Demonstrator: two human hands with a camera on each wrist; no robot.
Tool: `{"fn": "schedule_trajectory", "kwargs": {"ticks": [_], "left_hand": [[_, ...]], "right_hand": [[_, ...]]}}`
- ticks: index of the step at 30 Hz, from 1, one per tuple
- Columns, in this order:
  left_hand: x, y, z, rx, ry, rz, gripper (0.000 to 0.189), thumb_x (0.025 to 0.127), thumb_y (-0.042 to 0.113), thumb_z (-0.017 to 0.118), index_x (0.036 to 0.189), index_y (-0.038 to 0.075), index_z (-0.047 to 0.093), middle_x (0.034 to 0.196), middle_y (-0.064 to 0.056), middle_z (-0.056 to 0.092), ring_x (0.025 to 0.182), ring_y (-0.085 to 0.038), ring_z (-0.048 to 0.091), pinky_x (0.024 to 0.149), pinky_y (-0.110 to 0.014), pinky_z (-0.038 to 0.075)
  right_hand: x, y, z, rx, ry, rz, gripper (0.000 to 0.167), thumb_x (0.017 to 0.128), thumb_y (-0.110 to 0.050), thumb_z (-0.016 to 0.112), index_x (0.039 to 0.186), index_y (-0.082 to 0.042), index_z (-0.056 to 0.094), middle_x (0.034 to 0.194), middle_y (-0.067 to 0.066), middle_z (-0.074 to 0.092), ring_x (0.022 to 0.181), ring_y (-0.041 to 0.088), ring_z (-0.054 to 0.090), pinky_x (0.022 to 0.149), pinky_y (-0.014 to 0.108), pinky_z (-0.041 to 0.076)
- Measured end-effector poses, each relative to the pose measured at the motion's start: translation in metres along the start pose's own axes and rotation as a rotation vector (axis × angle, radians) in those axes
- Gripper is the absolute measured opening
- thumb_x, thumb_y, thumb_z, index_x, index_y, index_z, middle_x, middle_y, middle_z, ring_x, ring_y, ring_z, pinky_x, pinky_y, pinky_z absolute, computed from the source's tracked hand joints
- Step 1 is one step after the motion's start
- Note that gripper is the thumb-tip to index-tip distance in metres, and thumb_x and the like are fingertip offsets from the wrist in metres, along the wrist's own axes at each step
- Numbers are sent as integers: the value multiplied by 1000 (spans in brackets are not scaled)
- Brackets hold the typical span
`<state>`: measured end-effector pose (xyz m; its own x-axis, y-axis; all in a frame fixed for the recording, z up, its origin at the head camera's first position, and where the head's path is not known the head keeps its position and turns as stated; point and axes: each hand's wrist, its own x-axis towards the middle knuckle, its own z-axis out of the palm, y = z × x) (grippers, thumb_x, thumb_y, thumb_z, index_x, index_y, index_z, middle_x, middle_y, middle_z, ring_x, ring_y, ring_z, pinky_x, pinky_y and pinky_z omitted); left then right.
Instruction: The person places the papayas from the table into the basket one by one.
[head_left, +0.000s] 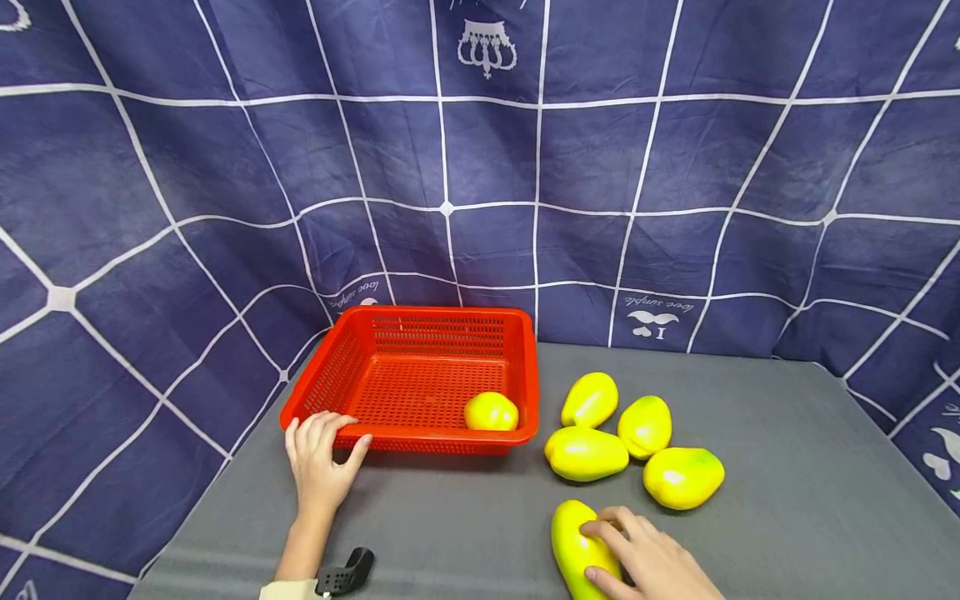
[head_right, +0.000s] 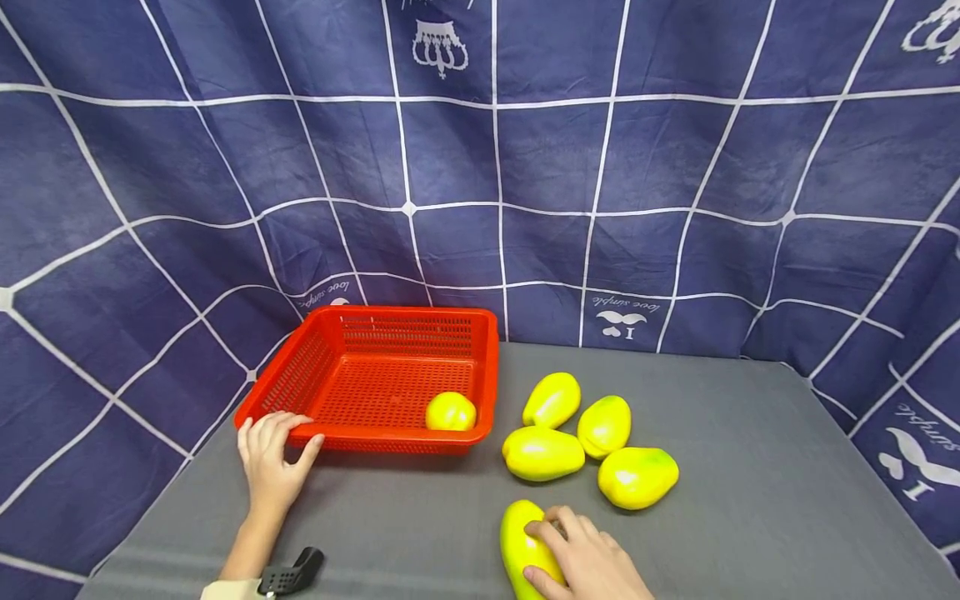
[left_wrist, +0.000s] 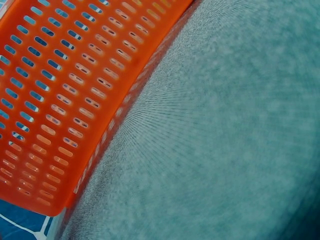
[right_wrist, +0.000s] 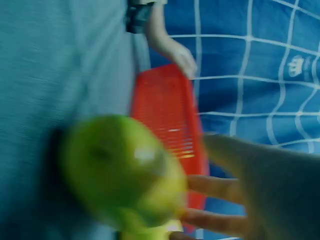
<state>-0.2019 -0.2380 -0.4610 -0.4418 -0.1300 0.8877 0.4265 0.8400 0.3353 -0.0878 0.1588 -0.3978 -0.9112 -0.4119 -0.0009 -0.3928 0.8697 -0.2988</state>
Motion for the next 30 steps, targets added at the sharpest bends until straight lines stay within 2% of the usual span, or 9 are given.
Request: {"fn": "schedule_trajectory", "kwargs": {"ticks": [1,3,7,11,15,17,23,27,30], "left_hand": [[0,0,0,1,-1,-2,53,82,58,50,83,7,64,88,-14,59,96,-33,48,103,-51,16],[0,0,-1,4,-4,-5,53,82,58,50,84,7,64,89,-14,59,97,-33,48,103,-52,16],[-1,1,-2,6,-8,-7,54,83,58,49,84,6,64,89,-14,60,97,-33,48,103,-52,16],[-1,1,-1,5,-11,-9,54,83,58,49,84,6,64,89,-14,59,97,-33,48,104,-52,16],[-1,0,1,2,-16,-9,54,83,58,49,84,6,64,89,-14,59,97,-33,48,104,-52,16],[-1,0,1,1,-19,-5,54,83,58,49,84,6,63,89,-13,59,97,-33,48,104,-52,16],[-1,0,1,-3,-19,2,53,83,57,50,84,6,64,89,-13,60,98,-33,48,103,-52,16],[0,-1,2,-3,-20,2,52,83,57,50,85,6,64,90,-13,60,98,-33,48,104,-52,16],[0,-1,1,0,-20,-1,52,83,56,50,85,6,64,90,-13,60,99,-33,47,103,-52,16]], "right_hand": [[-1,0,5,31,-25,34,47,82,-62,47,112,-28,55,112,-9,48,91,10,51,59,32,45],[-3,-2,16,82,-12,93,54,79,-66,48,118,-29,52,121,-7,46,99,17,52,59,38,46],[-6,-9,37,125,120,133,63,74,-67,54,125,-30,48,134,-11,41,113,20,48,57,45,46],[-5,-9,47,162,219,161,62,70,-60,64,125,-35,48,133,-17,41,114,15,47,59,44,46],[-2,0,53,229,269,182,64,68,-42,73,126,-36,47,133,-15,43,109,13,52,62,38,46],[-1,5,59,248,318,164,67,67,-35,76,127,-35,46,132,-12,45,107,11,52,65,35,47],[0,18,78,307,491,-1,71,64,-19,79,127,-23,48,125,-2,43,106,-6,41,72,25,45],[3,20,80,331,534,-37,72,61,-16,81,125,-22,49,121,-8,39,103,-11,36,71,23,43],[5,21,79,378,572,-105,75,59,-10,81,125,-14,47,123,-6,41,109,-11,36,78,15,39]]}}
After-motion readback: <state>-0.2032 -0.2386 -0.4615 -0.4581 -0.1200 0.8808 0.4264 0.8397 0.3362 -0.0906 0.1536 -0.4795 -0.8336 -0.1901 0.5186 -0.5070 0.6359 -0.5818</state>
